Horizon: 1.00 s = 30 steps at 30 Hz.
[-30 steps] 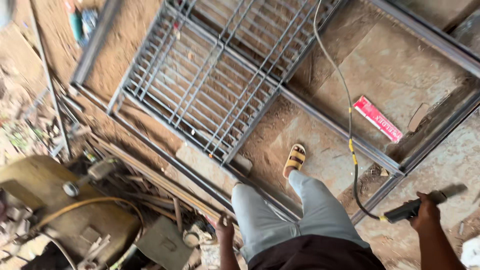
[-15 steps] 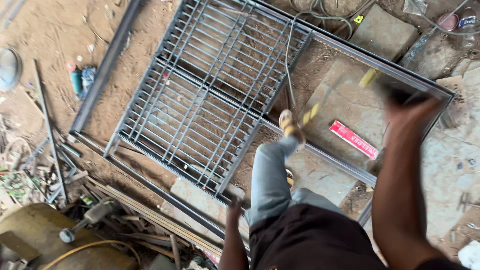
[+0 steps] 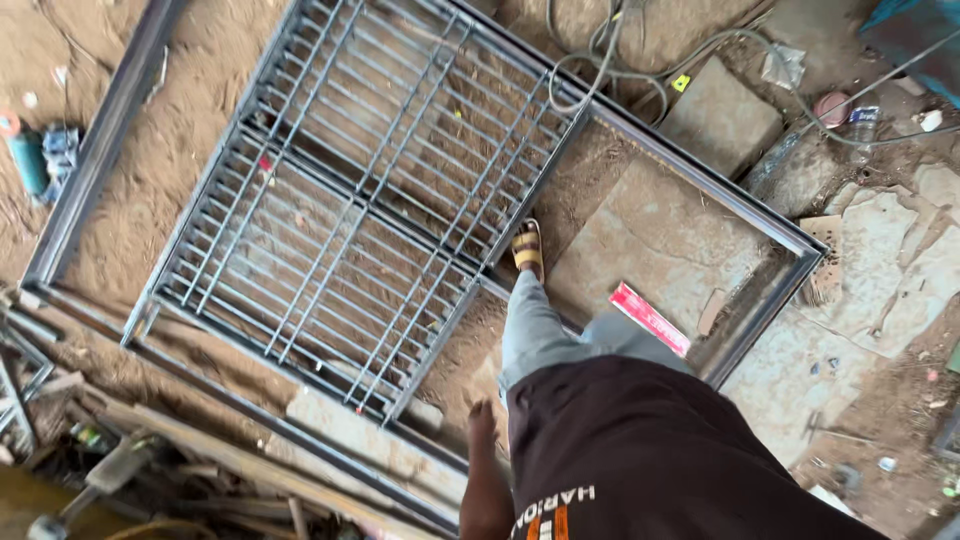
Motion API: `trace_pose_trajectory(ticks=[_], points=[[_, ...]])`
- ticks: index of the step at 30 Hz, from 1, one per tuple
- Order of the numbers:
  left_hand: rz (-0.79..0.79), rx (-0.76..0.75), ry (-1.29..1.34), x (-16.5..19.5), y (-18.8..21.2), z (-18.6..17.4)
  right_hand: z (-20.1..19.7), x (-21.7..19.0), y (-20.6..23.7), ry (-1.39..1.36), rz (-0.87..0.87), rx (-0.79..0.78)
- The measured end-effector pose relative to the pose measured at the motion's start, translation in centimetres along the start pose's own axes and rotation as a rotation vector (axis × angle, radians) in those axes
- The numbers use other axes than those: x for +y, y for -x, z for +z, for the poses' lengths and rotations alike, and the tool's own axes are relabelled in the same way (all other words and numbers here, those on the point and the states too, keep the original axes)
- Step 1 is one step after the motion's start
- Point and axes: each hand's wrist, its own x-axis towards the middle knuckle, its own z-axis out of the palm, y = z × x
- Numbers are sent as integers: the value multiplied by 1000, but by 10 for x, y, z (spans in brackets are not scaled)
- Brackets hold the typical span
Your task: The person uses a welding torch to join metal bars on a grid-like metal frame. They hold the torch with both hands, apply it to the joints, and move along the frame to weld multiple points. The person also repositions the frame and adjusts the torch during the process.
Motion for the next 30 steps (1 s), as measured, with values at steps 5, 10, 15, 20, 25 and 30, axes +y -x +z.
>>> trace_pose_trajectory(ticks=[5, 10, 15, 20, 25, 30], points=[[-47, -78, 59, 109, 19, 35, 2, -7, -47, 134, 19, 38], [275, 262, -119, 204, -13, 15, 15, -13, -115, 261, 19, 34], [391, 488, -178, 292, -18, 33, 16, -29, -215, 361, 16, -19], [463, 348, -113, 377, 8, 145, -3, -61, -316, 480, 9, -84], [432, 231, -186, 425, 39, 225, -29, -80, -360, 601, 10, -129], [440, 189, -278, 470, 24, 234, -29, -97, -399, 713, 52, -143]])
